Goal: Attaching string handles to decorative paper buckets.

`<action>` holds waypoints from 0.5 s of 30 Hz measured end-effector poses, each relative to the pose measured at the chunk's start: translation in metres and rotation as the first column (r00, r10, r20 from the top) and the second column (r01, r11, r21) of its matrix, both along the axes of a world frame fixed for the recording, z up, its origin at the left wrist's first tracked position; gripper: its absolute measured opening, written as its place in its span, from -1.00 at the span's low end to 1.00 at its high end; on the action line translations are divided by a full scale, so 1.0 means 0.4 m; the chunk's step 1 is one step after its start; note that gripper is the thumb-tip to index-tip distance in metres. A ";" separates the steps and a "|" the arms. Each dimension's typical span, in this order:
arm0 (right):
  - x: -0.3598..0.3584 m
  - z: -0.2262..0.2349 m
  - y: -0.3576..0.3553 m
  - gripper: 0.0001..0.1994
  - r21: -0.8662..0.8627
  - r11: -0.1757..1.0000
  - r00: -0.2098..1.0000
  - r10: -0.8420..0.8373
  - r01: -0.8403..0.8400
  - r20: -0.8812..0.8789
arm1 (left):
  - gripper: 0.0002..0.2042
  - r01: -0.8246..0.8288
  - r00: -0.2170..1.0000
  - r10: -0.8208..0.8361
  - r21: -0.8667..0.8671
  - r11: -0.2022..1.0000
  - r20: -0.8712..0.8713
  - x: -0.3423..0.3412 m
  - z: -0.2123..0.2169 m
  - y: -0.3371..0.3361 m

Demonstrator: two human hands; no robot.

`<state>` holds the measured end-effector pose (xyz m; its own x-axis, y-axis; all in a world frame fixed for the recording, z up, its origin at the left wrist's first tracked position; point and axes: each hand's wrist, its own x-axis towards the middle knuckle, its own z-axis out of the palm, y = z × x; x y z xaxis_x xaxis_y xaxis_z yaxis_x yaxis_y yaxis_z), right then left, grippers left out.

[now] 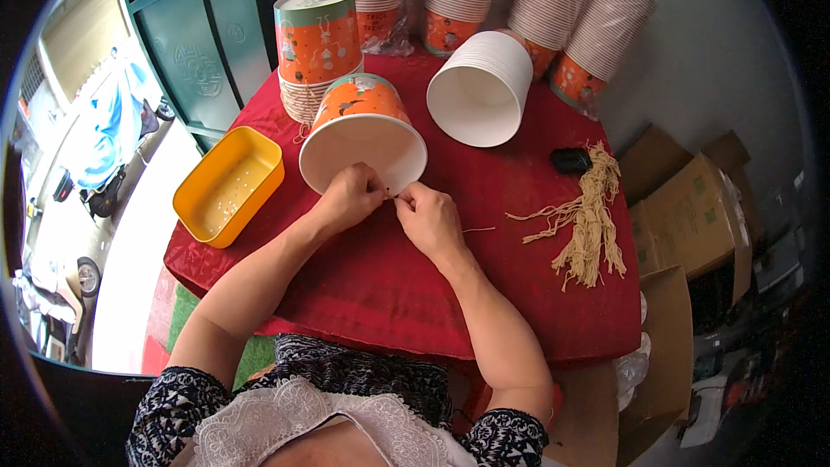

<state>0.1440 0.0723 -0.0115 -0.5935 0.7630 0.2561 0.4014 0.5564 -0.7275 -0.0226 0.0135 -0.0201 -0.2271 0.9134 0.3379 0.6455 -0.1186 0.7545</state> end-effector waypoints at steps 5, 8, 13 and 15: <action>0.002 -0.002 -0.004 -0.88 0.064 0.998 0.999 0.028 -0.027 -0.017 | -0.90 -0.021 1.000 0.020 -0.027 0.999 -0.013 -0.002 -0.004 0.004; 0.003 -0.009 -0.002 -0.89 0.105 0.993 0.999 0.047 -0.044 -0.023 | -0.89 -0.035 0.999 0.035 0.009 0.999 -0.016 -0.002 -0.010 0.006; 0.006 -0.005 -0.006 -0.90 0.136 0.989 0.998 0.056 -0.055 -0.007 | -0.88 -0.063 0.998 0.063 -0.030 0.998 -0.003 0.006 0.008 0.004; 0.006 -0.002 -0.008 -0.90 0.132 0.990 0.998 0.051 -0.055 0.036 | -0.88 -0.079 0.997 0.079 -0.010 0.997 0.004 0.009 0.009 0.001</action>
